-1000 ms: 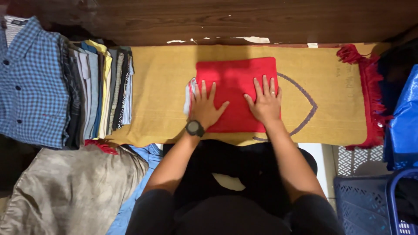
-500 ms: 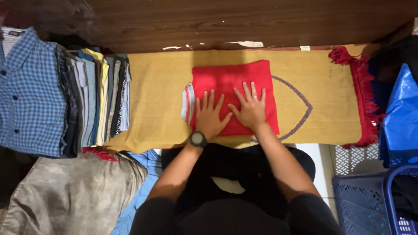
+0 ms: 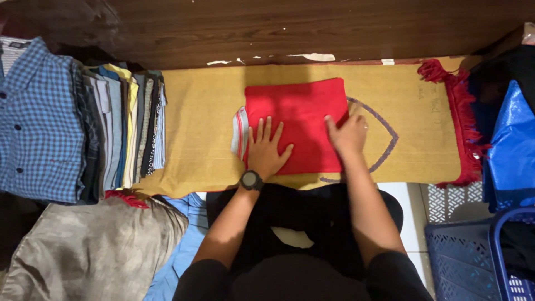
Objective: The person folds a blue checkered shirt and then a red polo shirt on a yellow mat. They smooth the fabric, fold the sleeves and sides, and then fold the shirts in half before placing them on a stack.
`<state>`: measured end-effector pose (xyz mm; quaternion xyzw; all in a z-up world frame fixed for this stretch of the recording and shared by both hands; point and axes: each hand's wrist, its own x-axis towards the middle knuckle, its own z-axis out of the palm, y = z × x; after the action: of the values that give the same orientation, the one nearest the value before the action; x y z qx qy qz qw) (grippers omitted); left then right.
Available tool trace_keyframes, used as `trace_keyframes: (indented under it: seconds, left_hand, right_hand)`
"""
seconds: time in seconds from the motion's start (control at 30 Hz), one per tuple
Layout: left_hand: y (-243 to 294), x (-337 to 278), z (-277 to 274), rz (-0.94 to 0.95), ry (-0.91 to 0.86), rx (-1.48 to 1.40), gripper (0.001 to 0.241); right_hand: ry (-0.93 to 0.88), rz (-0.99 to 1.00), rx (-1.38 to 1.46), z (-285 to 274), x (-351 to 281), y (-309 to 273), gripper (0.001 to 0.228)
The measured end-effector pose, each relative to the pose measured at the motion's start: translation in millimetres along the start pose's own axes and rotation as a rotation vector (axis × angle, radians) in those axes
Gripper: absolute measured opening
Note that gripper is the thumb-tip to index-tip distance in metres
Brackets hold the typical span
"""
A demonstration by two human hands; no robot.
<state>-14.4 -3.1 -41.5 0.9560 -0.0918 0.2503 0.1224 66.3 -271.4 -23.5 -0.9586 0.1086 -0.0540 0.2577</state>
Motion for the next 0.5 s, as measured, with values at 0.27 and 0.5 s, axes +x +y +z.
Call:
trace_keyframes:
  seconds: [0.27,0.5]
  left_hand:
    - [7,-15,18,0.002,0.143,0.016,0.039]
    - [16,16,23,-0.679,0.038,-0.831,0.038]
  right_hand:
    - [-0.367,0.057,0.59,-90,-17,-60,0.056]
    - [-0.308,-0.644,0.404,-152,-80,-125,0.038]
